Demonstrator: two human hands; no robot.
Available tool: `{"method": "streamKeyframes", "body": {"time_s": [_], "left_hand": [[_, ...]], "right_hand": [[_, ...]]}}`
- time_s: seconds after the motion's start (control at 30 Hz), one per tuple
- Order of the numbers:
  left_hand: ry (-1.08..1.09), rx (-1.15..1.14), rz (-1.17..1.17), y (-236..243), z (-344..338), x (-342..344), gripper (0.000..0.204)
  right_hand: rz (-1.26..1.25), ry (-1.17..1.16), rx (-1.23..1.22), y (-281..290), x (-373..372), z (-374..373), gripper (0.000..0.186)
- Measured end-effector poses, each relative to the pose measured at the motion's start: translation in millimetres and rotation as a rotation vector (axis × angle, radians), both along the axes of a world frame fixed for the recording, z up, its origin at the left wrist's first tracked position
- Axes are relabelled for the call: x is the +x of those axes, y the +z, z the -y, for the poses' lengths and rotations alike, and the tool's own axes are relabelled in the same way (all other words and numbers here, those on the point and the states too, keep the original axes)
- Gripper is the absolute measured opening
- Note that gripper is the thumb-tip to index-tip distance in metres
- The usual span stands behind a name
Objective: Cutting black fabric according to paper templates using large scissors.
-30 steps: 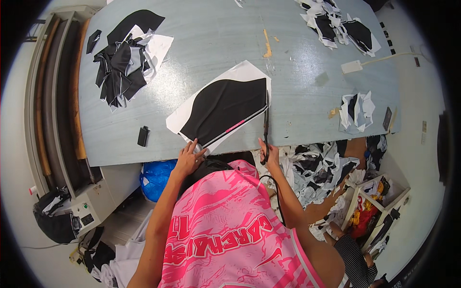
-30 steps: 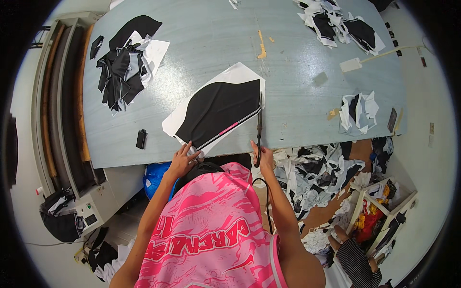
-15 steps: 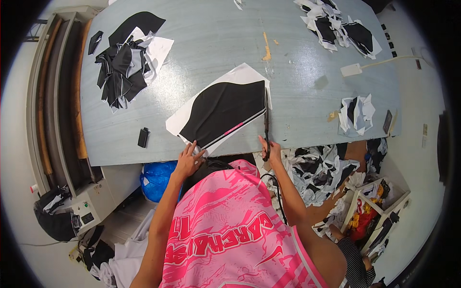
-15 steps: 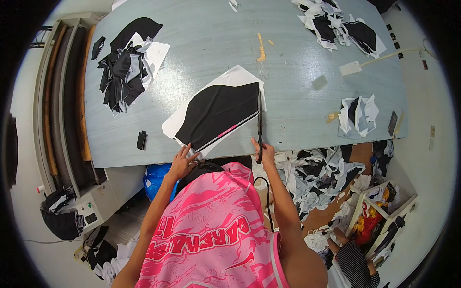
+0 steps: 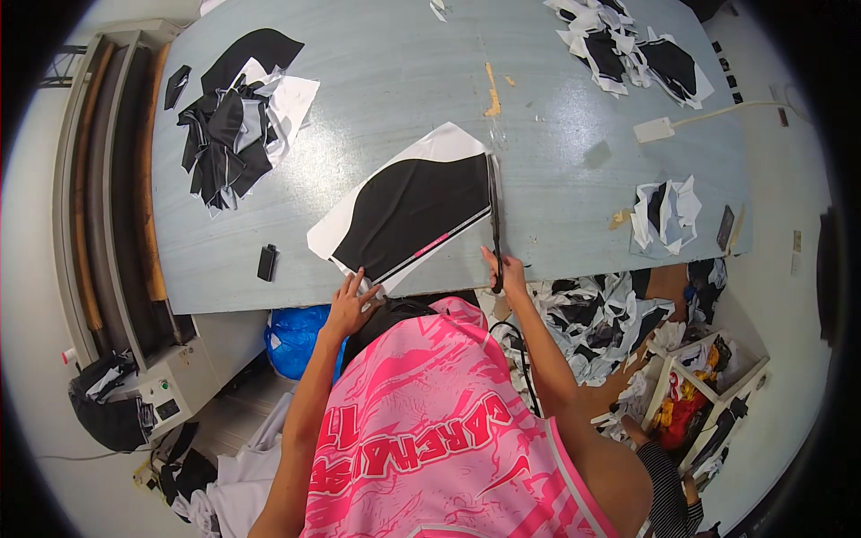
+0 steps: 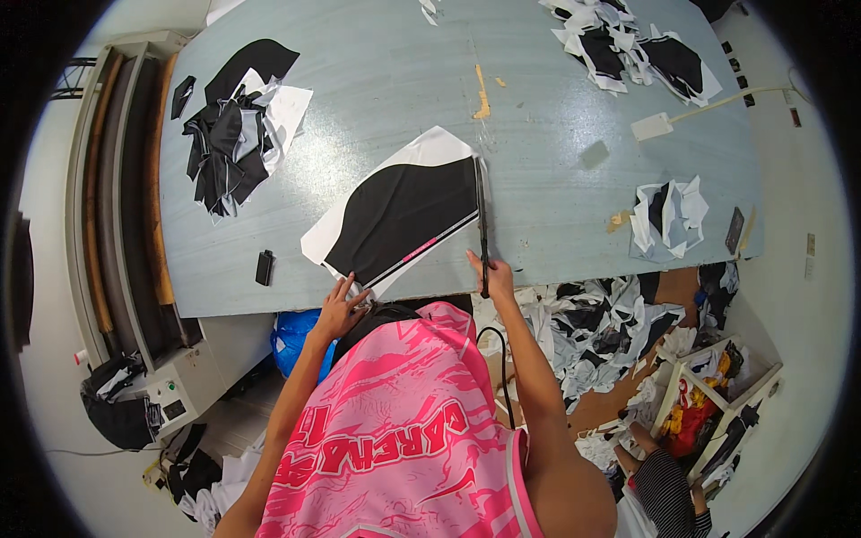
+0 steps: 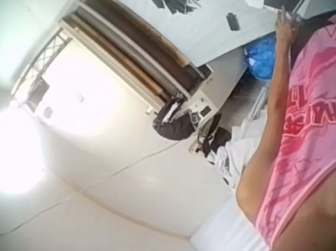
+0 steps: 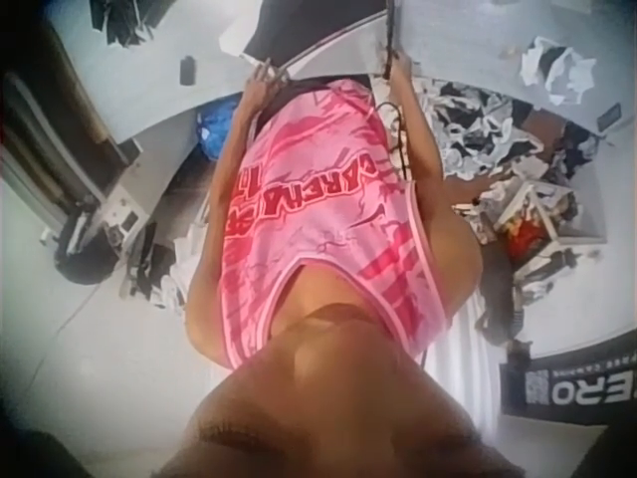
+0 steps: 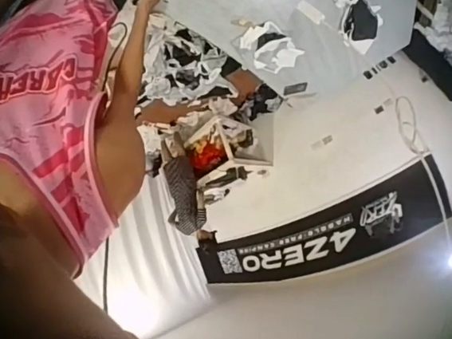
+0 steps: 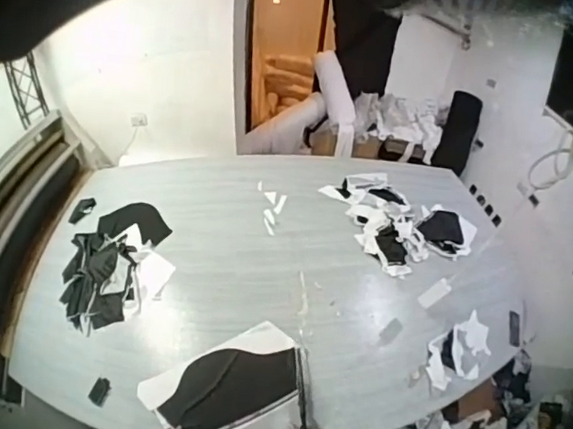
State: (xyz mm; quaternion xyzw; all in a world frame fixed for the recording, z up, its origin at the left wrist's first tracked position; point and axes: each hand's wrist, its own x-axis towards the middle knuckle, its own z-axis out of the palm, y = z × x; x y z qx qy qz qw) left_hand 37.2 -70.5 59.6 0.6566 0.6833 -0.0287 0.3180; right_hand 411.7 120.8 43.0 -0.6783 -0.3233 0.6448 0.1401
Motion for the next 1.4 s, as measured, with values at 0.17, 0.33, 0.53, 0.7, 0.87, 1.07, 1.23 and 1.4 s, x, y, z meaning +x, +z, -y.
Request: {"method": "streamKeyframes", "body": {"time_s": [0.17, 0.33, 0.53, 0.7, 0.87, 1.07, 1.23, 1.4], "left_hand": [[-0.006, 0.004, -0.012, -1, 2, 0, 0.054], [0.028, 0.002, -0.018, -1, 3, 3, 0.052], [0.058, -0.024, -0.01, -2, -2, 6, 0.055], [0.076, -0.022, -0.02, -4, -2, 8, 0.056], [0.083, -0.008, -0.027, -4, -2, 10, 0.057], [0.085, 0.011, -0.026, -7, -2, 12, 0.057], [0.089, -0.011, -0.027, -9, -2, 13, 0.058], [0.081, -0.024, -0.031, -7, -4, 13, 0.059]], "right_hand": [[-0.038, -0.036, 0.05, 0, -5, -17, 0.06], [-0.034, -0.023, 0.061, 5, 7, -3, 0.059], [0.224, 0.224, 0.282, -9, 32, 23, 0.064], [0.233, 0.173, 0.184, 8, 15, -9, 0.073], [0.205, 0.15, 0.116, 26, 1, -32, 0.072], [0.362, 0.233, 0.266, 7, 6, -25, 0.073], [0.488, 0.288, 0.297, 20, 0, -22, 0.073], [0.698, 0.324, 0.389, 24, -16, -24, 0.065]]}}
